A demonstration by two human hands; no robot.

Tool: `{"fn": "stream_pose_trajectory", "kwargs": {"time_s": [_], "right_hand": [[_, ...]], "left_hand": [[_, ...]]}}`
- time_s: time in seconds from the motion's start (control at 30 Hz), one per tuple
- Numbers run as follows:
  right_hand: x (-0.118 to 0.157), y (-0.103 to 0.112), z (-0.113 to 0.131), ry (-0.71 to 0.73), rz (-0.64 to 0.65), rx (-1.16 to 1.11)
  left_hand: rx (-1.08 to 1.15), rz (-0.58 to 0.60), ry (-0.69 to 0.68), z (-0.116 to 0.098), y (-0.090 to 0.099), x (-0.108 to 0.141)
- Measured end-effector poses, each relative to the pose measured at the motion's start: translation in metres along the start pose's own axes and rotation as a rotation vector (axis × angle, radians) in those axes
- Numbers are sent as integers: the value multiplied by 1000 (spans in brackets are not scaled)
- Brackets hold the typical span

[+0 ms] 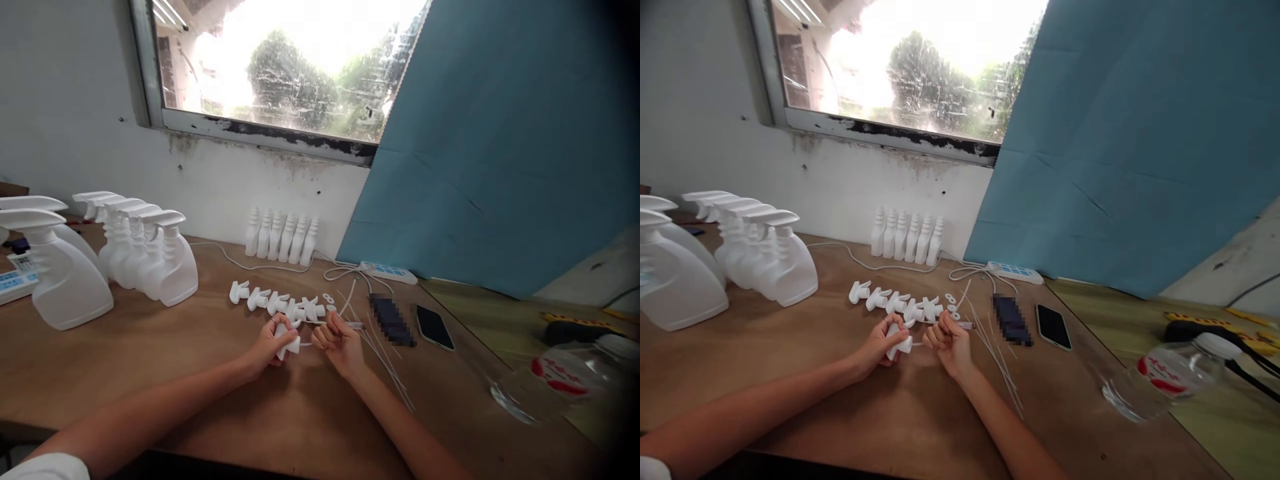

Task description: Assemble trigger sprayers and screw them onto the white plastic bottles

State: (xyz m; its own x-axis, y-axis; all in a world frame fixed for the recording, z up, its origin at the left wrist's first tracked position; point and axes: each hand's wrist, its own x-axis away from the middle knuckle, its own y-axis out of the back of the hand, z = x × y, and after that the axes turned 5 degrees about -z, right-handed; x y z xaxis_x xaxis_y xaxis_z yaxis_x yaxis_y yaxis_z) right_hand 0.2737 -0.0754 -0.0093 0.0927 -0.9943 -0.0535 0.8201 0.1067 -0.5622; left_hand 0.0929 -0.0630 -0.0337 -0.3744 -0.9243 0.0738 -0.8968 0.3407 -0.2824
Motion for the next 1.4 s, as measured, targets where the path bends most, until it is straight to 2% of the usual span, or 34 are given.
{"fn": "stream_pose_trajectory", "kwargs": {"time_s": [0.1,0.23,0.33,0.4,0.47,0.5,0.53,0.6,0.67,0.77,0.83,0.93,1.0,1.03,1.13,1.23,1.4], "right_hand": [[-3,3,6,32,-35,32],[-4,-1,11,87,-76,72],[-2,4,28,154,-141,126],[2,19,52,323,-262,160],[7,41,82,584,-406,151],[8,53,95,666,-479,167],[8,63,105,670,-533,224],[5,78,112,559,-646,410],[-3,85,105,397,-720,644],[-13,88,88,224,-740,930],[-14,87,82,255,-779,1091],[-8,80,83,503,-861,1255],[-4,69,84,630,-803,1168],[-2,62,82,632,-722,1069],[1,39,64,450,-375,741],[7,14,35,289,-99,591],[24,-17,-1,270,151,620]], "left_hand": [[-52,29,7,1,-10,-1],[-12,74,0,3,-24,-2],[13,65,-19,5,-22,-2],[47,-17,-31,3,-11,-3],[93,-93,-43,-2,5,-5],[120,-107,-47,-5,12,-6],[150,-102,-48,-8,19,-7],[216,-48,-51,-14,25,-8],[292,10,-53,-17,24,-7],[353,72,-42,-17,18,-5],[362,89,-17,-17,15,-4],[331,34,28,-16,17,-5],[289,-43,52,-15,18,-6],[274,-72,59,-14,19,-7],[262,-63,71,-11,20,-9],[280,-37,75,-8,22,-12],[223,-38,78,-8,21,-14]]}}
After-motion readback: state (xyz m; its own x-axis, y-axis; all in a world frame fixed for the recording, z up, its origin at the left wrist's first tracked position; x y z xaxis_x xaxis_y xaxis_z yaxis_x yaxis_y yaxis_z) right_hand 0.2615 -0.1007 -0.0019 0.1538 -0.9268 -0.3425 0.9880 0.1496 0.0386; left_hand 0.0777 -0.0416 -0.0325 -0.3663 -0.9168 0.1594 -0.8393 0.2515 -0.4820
